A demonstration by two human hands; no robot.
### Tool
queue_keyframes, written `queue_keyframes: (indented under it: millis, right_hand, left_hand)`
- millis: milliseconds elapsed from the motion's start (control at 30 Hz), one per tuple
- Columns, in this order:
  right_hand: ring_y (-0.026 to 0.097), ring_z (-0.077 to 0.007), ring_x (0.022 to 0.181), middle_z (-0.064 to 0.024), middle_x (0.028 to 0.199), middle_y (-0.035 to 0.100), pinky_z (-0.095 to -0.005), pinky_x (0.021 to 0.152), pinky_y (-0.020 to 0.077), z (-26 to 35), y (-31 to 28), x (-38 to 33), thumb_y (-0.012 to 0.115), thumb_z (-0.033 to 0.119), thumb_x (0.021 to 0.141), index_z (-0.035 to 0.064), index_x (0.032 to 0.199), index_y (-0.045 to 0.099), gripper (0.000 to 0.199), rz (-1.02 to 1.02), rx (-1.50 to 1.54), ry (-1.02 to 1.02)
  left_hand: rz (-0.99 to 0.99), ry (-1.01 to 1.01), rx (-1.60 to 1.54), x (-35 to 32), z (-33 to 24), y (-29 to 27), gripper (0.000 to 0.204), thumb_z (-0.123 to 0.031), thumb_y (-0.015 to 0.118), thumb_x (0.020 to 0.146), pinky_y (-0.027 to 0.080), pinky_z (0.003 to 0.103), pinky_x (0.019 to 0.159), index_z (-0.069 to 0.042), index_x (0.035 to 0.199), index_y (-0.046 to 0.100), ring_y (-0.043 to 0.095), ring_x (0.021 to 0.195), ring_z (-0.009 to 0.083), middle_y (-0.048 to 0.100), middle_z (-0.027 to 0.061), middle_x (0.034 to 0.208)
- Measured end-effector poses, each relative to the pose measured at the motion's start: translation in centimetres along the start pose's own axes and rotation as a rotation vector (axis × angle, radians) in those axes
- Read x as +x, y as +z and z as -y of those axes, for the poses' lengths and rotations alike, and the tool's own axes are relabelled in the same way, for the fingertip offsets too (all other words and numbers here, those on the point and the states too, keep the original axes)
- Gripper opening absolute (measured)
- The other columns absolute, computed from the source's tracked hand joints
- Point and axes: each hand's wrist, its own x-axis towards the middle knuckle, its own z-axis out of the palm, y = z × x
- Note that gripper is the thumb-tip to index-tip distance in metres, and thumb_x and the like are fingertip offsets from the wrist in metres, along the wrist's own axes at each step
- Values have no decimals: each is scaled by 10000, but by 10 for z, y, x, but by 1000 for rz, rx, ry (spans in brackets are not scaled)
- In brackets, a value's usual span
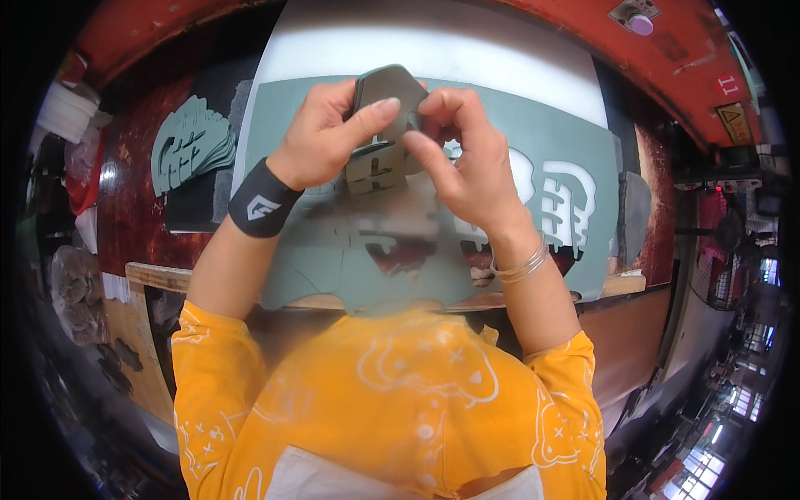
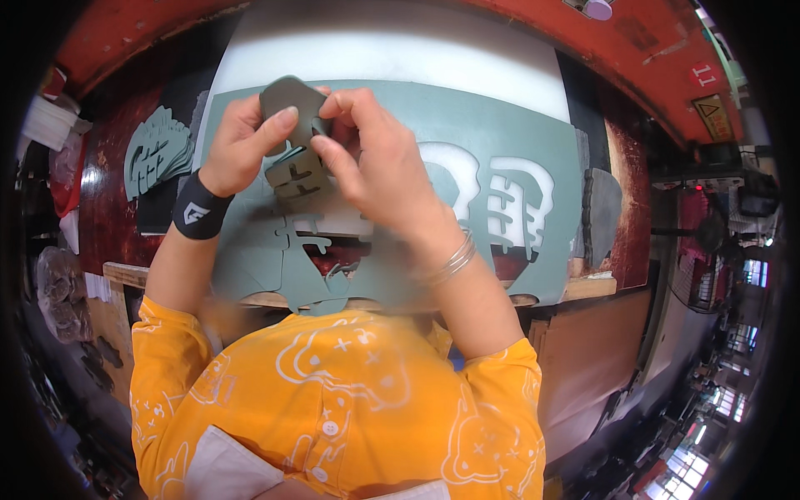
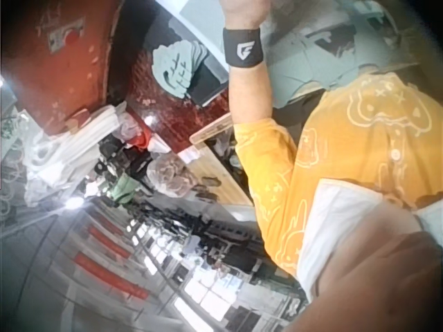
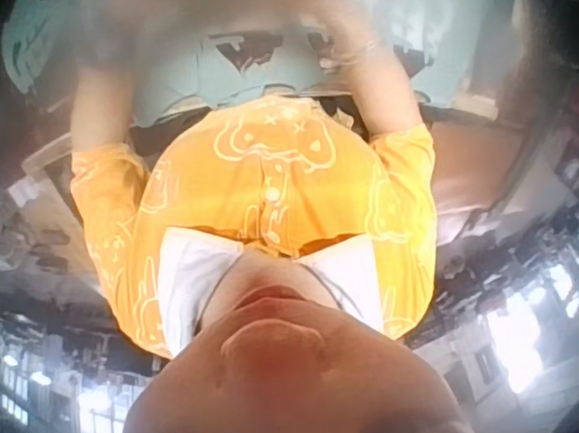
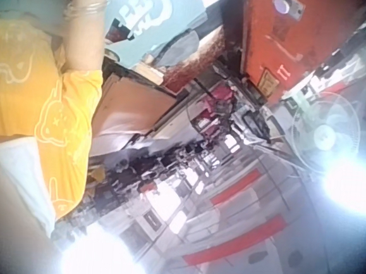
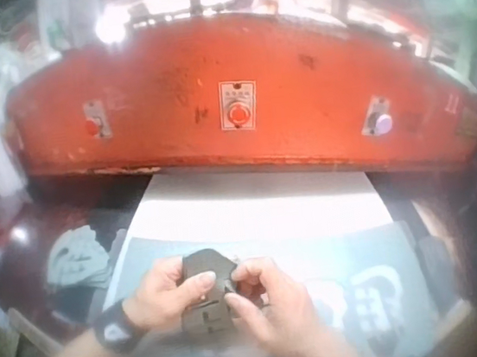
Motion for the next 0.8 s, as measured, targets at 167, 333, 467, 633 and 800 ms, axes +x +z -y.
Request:
queue_keyframes:
  millis: [167,333,467,633,800]
  right_hand:
    - [602,-236,643,-110,812,628,-306,607,490,-2,-1,-5,569,-47,787,35,1009,526,240,-41,-67,-85]
    - [466,-209,502,-76,627,498,-299,461,384,-14,-8,-32,492,-110,644,37,844,583,264,19,-232,-388]
    - [531,-262,600,-65,637,519,-378,540,443,-8,7,-74,560,-1,649,93,815,619,199,254,-230,-197]
    - [578,-306,812,-97,870,623,-393,713,479,31,-2,-83,660,134,768,65,951,602,205,557,-132,263]
    - [568,-298,999,-154,1138,594,-336,863,457,34,7,-73,716,184,758,34,1024,603,326,818,-25,298]
  left_hand:
    - [5,-237,-125,20,6,-3,382,-277,495,962,485,233,746,12,1201,567,584,780,93,623,30,916]
    - [-274,-362,-556,53,14,-24,183,-177,544,920,511,277,668,-30,1000,619,623,756,158,655,67,868]
    - [-203,4,-740,91,-16,-100,364,-305,347,1002,515,406,823,-26,1000,580,620,863,264,632,99,928]
    - [-411,249,-193,105,-52,-148,339,-285,415,986,517,402,831,-3,1106,560,639,878,275,648,140,978]
    - [-82,452,827,-3,-41,-107,317,-123,533,883,499,383,813,-36,1185,577,627,876,268,647,137,1003]
